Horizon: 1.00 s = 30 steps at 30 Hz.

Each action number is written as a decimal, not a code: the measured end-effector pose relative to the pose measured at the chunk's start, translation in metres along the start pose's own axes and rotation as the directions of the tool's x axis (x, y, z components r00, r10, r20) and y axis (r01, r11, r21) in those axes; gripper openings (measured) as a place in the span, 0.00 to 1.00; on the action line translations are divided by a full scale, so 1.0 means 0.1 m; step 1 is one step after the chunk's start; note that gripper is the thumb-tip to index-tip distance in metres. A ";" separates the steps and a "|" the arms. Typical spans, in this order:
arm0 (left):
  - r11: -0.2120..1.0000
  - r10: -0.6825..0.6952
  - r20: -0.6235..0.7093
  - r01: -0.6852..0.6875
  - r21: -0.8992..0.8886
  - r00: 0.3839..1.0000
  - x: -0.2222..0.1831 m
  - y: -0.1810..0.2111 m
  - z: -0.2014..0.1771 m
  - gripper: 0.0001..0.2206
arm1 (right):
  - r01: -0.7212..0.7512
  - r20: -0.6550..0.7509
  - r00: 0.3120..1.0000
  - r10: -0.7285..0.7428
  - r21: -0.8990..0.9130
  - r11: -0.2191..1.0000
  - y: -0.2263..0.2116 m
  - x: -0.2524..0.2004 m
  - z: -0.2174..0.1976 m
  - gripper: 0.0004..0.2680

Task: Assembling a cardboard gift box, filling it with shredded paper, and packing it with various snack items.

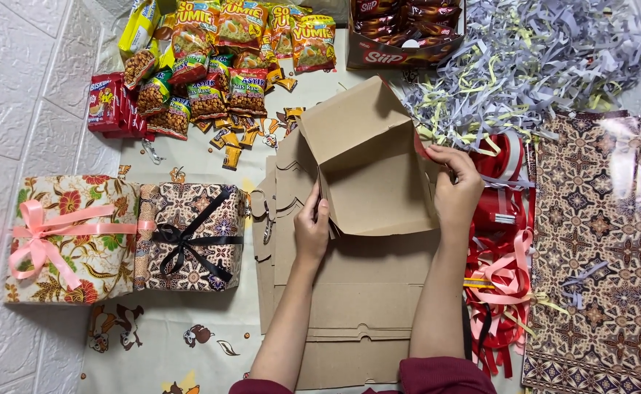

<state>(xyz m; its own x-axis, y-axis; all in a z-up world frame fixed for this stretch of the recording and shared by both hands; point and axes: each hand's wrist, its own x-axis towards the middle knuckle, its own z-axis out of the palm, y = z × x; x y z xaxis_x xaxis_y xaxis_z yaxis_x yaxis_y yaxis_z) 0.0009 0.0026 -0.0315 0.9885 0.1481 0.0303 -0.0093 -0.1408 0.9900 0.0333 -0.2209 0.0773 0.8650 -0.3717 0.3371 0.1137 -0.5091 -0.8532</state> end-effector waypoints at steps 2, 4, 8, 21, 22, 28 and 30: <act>1.000 0.001 0.006 -0.001 0.006 1.000 -0.01 0.16 -0.01 0.23 | 0.025 0.013 1.000 -0.025 -0.007 1.000 -0.01 -0.01 0.02 0.16; 1.000 0.001 0.012 -0.002 0.012 1.000 0.00 0.18 -0.02 0.23 | 0.051 0.027 0.998 -0.050 -0.014 0.999 -0.02 -0.01 0.03 0.16; 1.000 -0.004 0.013 0.003 0.013 1.000 -0.01 0.13 -0.01 0.23 | 0.080 0.072 0.994 -0.080 -0.007 0.997 -0.06 -0.01 0.05 0.14; 1.000 -0.001 0.023 0.001 0.009 1.000 0.01 0.09 -0.02 0.22 | -0.035 0.083 0.996 0.024 0.135 0.990 0.01 -0.01 0.03 0.11; 1.000 -0.002 0.023 0.002 0.009 1.000 0.00 0.07 -0.02 0.22 | -0.036 0.083 0.996 0.025 0.135 0.990 0.00 -0.01 0.02 0.11; 1.000 0.014 0.026 -0.014 -0.005 1.000 0.00 0.28 -0.04 0.22 | -0.060 0.131 0.990 0.053 0.043 0.997 -0.23 -0.03 -0.02 0.12; 1.000 0.020 0.025 -0.020 -0.004 0.999 0.01 0.34 -0.04 0.22 | 0.021 0.117 0.993 -0.013 -0.063 0.998 -0.27 -0.04 -0.07 0.09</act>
<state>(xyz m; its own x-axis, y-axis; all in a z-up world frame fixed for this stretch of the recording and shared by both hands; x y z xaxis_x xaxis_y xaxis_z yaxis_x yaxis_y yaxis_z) 0.0006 0.0021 0.0031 0.9916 0.1205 0.0469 -0.0298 -0.1400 0.9897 0.0232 -0.2116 0.1017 0.9148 -0.2711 0.2993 0.1005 -0.5650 -0.8189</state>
